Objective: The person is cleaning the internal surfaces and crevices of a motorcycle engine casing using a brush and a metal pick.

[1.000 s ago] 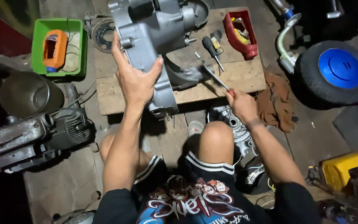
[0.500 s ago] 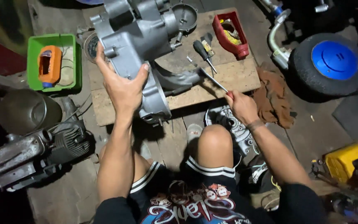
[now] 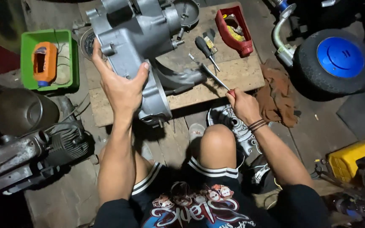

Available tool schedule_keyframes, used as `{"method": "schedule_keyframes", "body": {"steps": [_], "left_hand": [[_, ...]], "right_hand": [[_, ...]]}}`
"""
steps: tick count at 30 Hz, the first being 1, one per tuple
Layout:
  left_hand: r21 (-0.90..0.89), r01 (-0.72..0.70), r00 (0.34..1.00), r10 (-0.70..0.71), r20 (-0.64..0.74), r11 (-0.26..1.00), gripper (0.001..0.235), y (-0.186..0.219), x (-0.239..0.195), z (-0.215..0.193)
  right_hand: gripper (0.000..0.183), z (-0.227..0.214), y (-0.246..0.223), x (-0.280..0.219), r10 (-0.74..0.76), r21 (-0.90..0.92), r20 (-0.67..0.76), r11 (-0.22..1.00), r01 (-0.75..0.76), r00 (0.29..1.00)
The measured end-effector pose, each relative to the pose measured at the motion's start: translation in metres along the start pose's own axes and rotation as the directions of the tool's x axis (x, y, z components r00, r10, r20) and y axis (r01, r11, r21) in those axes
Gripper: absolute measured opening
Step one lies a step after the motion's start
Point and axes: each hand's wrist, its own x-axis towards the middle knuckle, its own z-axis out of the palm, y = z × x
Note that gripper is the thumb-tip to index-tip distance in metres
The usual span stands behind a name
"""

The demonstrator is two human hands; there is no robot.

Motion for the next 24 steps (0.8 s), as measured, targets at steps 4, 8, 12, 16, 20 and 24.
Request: {"method": "schedule_keyframes", "body": {"steps": [4,8,12,16,20,24], "left_hand": [[0.019,-0.017,1.0,0.017,0.001,1.0,0.097,0.0,-0.001,0.003],[0.032,-0.023,0.998,0.024,-0.053,0.999,0.101,-0.009,-0.002,0.006],[0.003,-0.02,0.999,0.02,-0.045,1.0,0.096,-0.013,0.01,0.001],[0.024,0.009,0.999,-0.008,-0.051,1.0,0.095,-0.019,0.019,0.003],[0.034,-0.047,0.997,0.049,-0.053,0.998,0.094,-0.016,0.012,0.003],[0.031,0.001,0.998,0.001,-0.061,1.0,0.101,-0.016,0.014,0.002]], "right_hand": [[0.024,0.0,-0.041,0.042,0.023,0.103,0.007,0.994,-0.024,1.0],[0.032,0.014,-0.064,0.067,-0.04,0.121,-0.045,0.992,0.045,0.998],[0.026,-0.006,-0.044,0.025,-0.015,0.109,-0.022,0.994,0.018,1.0],[0.034,-0.01,-0.014,0.004,0.026,0.033,-0.009,0.999,-0.026,1.0],[0.029,0.001,-0.041,0.049,-0.002,0.051,-0.054,0.999,0.005,0.999],[0.03,0.018,-0.055,0.069,-0.158,0.057,-0.215,0.983,0.174,0.964]]}}
